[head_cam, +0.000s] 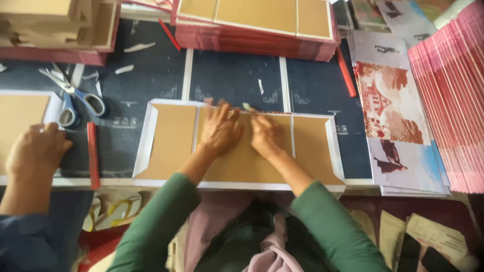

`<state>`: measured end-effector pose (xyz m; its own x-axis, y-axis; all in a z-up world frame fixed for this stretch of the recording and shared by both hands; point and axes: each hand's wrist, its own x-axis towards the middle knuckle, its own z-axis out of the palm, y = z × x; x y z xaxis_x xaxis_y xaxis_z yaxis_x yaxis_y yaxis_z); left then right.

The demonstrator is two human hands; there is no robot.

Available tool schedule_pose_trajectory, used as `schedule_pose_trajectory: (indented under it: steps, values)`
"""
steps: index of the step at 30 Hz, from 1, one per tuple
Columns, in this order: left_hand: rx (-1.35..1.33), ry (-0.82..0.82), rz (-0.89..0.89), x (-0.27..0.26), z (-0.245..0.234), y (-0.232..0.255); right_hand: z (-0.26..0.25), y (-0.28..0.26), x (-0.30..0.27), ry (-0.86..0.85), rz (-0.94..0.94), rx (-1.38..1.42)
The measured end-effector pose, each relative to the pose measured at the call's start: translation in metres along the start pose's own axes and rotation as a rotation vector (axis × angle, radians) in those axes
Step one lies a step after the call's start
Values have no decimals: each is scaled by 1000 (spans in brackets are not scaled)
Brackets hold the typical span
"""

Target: The person assembles a book by applying glue to the edges of a brown cover and attaching printed pages. They smooth the pages, trim excess material with scissors, and stack the finished book on the table.

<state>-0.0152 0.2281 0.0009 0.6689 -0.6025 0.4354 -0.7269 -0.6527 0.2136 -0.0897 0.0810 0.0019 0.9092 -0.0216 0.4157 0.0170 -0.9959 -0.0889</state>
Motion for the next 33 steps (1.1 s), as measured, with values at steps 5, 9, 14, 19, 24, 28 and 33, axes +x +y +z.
schedule_pose_trajectory:
  steps: [5,9,14,19,24,28,33]
  values:
    - [60,-159,-13,-11,-28,-31,25,25,3,32,64,-63]
    - [63,60,67,-17,-3,-46,14,-36,10,38,-56,-16]
    - [63,141,96,-19,6,-49,-10,-31,13,34,-60,-31]
    - [44,172,108,-15,-8,-48,11,2,11,115,-1,-160]
    - [14,-5,122,-22,-26,-73,13,3,7,77,30,-131]
    - [-2,93,166,-27,-12,-76,16,-18,15,59,42,-63]
    - [69,104,163,-27,-19,-80,35,-67,29,101,-106,52]
